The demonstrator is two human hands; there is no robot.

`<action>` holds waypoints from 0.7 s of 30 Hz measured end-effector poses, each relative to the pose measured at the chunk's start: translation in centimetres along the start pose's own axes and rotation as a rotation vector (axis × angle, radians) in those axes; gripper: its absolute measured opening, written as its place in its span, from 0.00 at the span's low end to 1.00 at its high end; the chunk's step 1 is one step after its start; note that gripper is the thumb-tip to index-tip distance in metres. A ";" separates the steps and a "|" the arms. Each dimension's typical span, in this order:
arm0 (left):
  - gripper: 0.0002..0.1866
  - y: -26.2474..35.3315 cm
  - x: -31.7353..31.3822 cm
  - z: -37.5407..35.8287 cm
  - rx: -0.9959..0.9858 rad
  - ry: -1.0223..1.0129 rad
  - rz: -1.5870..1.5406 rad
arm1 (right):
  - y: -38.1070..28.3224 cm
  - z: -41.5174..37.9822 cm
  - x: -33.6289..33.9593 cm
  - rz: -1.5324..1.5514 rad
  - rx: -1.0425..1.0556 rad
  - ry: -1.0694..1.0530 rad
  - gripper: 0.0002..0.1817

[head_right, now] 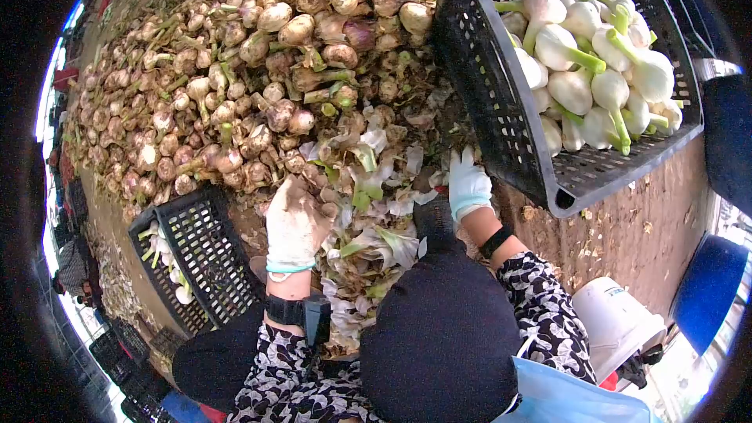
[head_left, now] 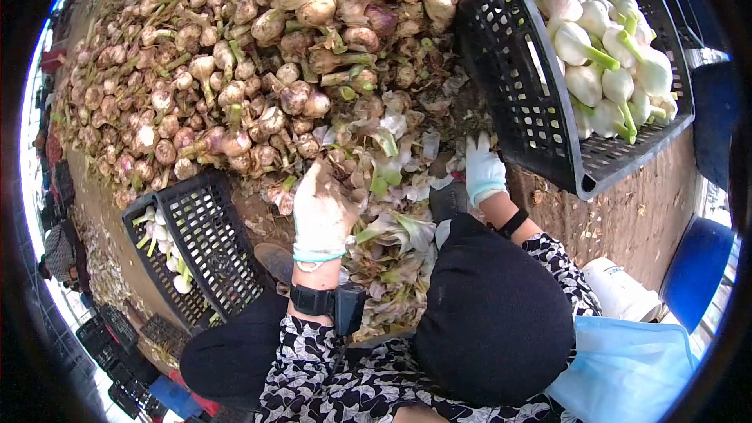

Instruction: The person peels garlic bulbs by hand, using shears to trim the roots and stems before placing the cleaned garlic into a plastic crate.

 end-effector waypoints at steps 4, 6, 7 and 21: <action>0.13 -0.2 0.4 -0.4 -0.001 0.010 0.063 | -0.1 1.3 4.0 0.294 -0.029 -0.216 0.28; 0.14 -0.5 1.7 0.5 -0.050 -0.038 0.190 | -1.8 1.2 7.5 0.463 0.081 -0.129 0.30; 0.14 -0.7 1.9 0.7 -0.088 -0.083 0.319 | -2.9 1.0 9.1 0.632 0.183 -0.049 0.31; 0.19 -1.2 -3.7 -1.5 -0.507 0.067 0.646 | -3.8 2.9 13.1 2.187 0.131 -0.364 0.22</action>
Point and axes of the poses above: each hand's wrist, its own z-axis towards the middle knuckle, its own x-axis out of the back of the hand, y = z × x, the point moved 2 cm from there along z, towards the middle knuckle, and after that the axes turned 9 degrees about x, right-handed, at the moved point
